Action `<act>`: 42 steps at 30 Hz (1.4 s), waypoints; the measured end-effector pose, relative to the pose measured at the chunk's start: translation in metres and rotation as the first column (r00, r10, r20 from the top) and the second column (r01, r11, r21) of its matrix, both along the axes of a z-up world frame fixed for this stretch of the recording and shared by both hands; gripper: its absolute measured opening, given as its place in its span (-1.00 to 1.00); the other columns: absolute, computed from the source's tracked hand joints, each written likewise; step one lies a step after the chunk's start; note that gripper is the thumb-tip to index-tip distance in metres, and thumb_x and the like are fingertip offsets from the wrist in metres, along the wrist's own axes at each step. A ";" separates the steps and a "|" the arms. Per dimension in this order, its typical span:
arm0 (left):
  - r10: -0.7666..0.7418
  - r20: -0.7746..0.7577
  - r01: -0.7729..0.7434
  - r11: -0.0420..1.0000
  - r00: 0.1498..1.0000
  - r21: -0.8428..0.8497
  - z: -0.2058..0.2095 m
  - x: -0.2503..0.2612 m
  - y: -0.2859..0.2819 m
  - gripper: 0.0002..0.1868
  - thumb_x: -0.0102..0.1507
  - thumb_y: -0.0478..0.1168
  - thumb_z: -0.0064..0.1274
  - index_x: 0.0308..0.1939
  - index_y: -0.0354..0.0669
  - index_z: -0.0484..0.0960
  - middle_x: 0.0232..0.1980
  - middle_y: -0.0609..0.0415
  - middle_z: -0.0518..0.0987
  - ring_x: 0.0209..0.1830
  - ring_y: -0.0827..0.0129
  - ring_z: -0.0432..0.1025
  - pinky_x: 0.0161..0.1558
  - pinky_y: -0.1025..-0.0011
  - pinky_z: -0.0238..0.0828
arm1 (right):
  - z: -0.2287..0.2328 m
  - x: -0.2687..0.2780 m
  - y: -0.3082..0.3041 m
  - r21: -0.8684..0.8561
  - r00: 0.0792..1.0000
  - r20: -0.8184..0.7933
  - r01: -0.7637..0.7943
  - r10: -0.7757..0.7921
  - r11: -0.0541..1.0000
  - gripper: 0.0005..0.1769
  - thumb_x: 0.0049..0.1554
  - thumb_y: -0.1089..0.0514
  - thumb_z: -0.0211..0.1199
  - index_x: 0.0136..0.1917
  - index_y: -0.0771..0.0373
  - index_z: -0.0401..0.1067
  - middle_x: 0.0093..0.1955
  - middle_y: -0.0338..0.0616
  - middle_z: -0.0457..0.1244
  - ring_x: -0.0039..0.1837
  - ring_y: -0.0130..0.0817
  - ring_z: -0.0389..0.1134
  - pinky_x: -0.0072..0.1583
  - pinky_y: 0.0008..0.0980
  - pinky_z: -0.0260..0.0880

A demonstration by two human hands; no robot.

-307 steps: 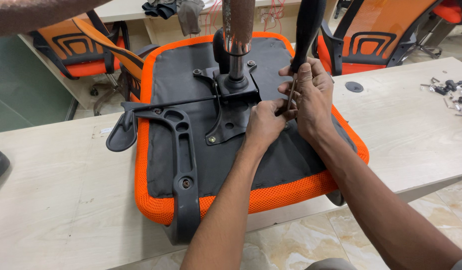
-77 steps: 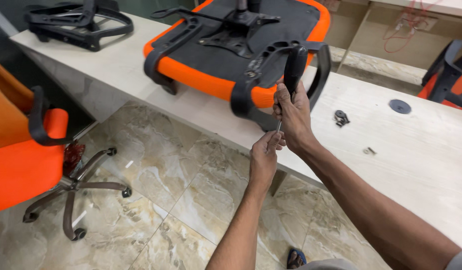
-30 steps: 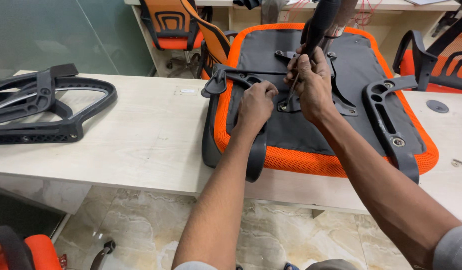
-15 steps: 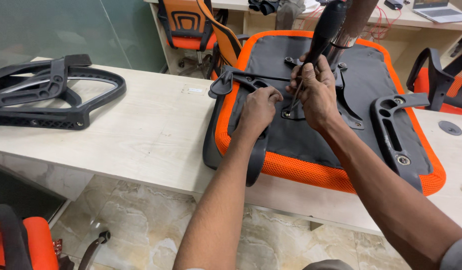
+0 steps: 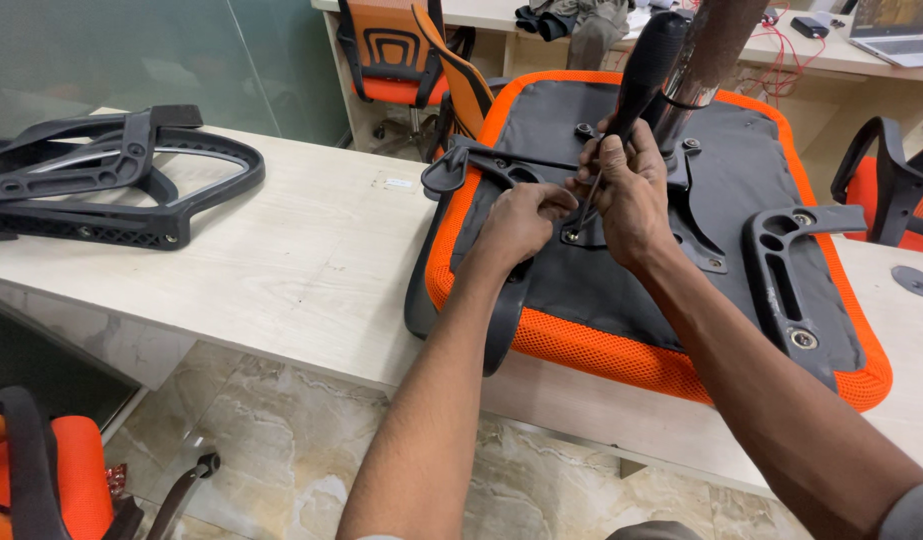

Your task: The person assembles an orange office chair by attaching the backrest to the seat and then securing the armrests. They use a screwdriver to tighten screws on the underside of the seat, working on each armrest in turn. The chair is placed on a workbench during assembly.

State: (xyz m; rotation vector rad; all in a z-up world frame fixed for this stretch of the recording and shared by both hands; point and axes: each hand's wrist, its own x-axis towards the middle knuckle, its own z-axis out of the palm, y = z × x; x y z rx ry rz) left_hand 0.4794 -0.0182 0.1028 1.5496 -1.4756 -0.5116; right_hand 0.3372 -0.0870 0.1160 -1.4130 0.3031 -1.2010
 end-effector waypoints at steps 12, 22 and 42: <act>-0.121 0.163 0.130 0.991 0.979 -0.043 0.000 0.003 -0.016 -0.84 0.17 -0.14 0.24 -0.20 -0.02 0.80 -0.27 0.03 0.75 -0.21 0.25 0.66 -0.06 0.24 0.53 | 0.001 0.007 0.004 -0.079 0.997 0.018 0.076 -0.075 0.994 -0.71 0.34 0.01 0.22 0.19 0.17 0.24 -0.01 -0.26 0.23 -0.04 -0.51 0.29 0.12 -0.35 0.57; -0.126 0.137 0.131 0.991 0.983 -0.034 -0.005 0.004 -0.022 -0.84 0.16 -0.15 0.26 -0.20 0.00 0.80 -0.28 0.06 0.75 -0.24 0.29 0.65 -0.08 0.27 0.53 | 0.009 0.008 0.009 -0.047 0.992 -0.060 0.111 -0.114 0.993 -0.76 0.36 0.03 0.17 0.19 0.15 0.25 0.00 -0.27 0.23 -0.03 -0.53 0.28 0.10 -0.37 0.57; -0.152 0.122 0.160 0.985 0.981 -0.057 -0.013 0.006 -0.030 -0.77 0.22 -0.11 0.20 -0.08 -0.02 0.78 -0.25 0.02 0.76 -0.20 0.30 0.68 -0.03 0.31 0.55 | 0.016 0.035 -0.037 0.020 0.939 -0.022 0.343 -0.343 0.939 -0.23 0.01 -0.72 0.05 -0.39 -0.03 0.01 -0.48 -0.47 -0.07 -0.48 -0.60 -0.12 -0.45 -0.49 -0.16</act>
